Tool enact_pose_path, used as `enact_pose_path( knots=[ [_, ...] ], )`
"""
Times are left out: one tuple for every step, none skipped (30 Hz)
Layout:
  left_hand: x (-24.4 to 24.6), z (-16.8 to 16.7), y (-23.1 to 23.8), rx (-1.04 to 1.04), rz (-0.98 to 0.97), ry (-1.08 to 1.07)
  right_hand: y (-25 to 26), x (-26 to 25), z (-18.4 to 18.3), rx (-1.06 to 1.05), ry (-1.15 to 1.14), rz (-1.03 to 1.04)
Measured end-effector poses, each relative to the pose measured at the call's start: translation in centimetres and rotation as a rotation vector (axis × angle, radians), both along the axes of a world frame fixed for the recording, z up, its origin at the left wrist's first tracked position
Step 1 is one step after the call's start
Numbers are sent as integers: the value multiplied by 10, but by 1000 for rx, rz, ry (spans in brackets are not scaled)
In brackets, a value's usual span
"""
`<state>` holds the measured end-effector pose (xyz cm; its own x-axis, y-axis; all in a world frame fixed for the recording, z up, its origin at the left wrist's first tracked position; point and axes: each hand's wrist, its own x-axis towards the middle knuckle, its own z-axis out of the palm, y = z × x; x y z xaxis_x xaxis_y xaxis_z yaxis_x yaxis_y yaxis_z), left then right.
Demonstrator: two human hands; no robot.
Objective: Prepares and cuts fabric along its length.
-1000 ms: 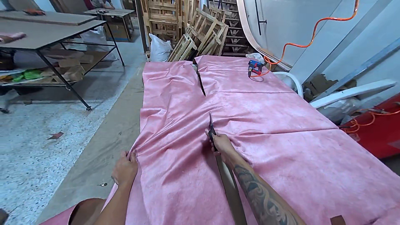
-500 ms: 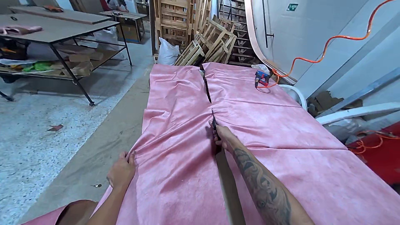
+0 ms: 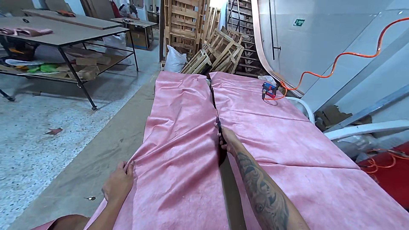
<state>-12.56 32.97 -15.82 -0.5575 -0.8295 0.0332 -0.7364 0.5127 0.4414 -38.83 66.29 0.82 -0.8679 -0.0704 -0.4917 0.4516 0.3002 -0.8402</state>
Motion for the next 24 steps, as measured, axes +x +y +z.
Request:
enact_pose_path(
  knots=[
    [0,-1,-1,-5,3,-4,-2,-5,0,-12,-4,-3],
    [0,-1,-1,-5,6,-9,-5,-8,0,-19,4,-12],
    [0,0,-1,1,7,-8,-7,-10,0,-22,18,-18],
    [0,1,-1,9,9,-2,-9,-10,0,-22,36,-17],
    [0,1,-2,13,13,5,-9,-11,-2,-33,49,-15],
    [0,1,-3,15,17,9,-10,-12,-3,-38,54,-14],
    [1,0,-3,16,20,11,-10,-14,-4,-34,52,-13],
    [1,0,-3,23,23,15,-11,-19,-7,-28,46,-14],
    [1,0,-3,27,23,22,-13,-25,-10,-34,36,-10],
    [1,0,-3,27,24,23,-16,-31,-12,-41,29,-6],
    [1,0,-3,23,28,22,-19,-36,-12,-52,32,-7],
    [0,0,-3,19,30,22,-22,-40,-11,-67,39,-8],
    [0,0,-3,9,32,25,-25,-43,-11,-80,49,-7],
    [0,-1,-4,1,35,25,-26,-43,-11,-84,57,-5],
    [1,-2,-5,0,40,25,-27,-43,-12,-75,64,-6],
    [1,-2,-5,-2,44,26,-27,-44,-13,-65,65,-8],
    [1,-2,-5,-4,48,25,-27,-47,-14,-53,62,-12],
    [1,-2,-4,-4,53,24,-27,-52,-13,-56,56,-10],
    [1,-1,-4,-3,57,24,-28,-57,-11,-74,58,-3],
    [2,-1,-5,-2,58,28,-30,-61,-8,-102,67,7],
    [2,0,-5,-1,60,38,-32,-64,-2,-131,75,21],
    [2,0,-5,0,63,50,-33,-62,7,-154,92,54],
    [3,2,-4,1,65,57,-32,-52,19,-164,125,105],
    [3,3,-3,4,66,55,-23,-31,34,-156,184,177]
  ],
)
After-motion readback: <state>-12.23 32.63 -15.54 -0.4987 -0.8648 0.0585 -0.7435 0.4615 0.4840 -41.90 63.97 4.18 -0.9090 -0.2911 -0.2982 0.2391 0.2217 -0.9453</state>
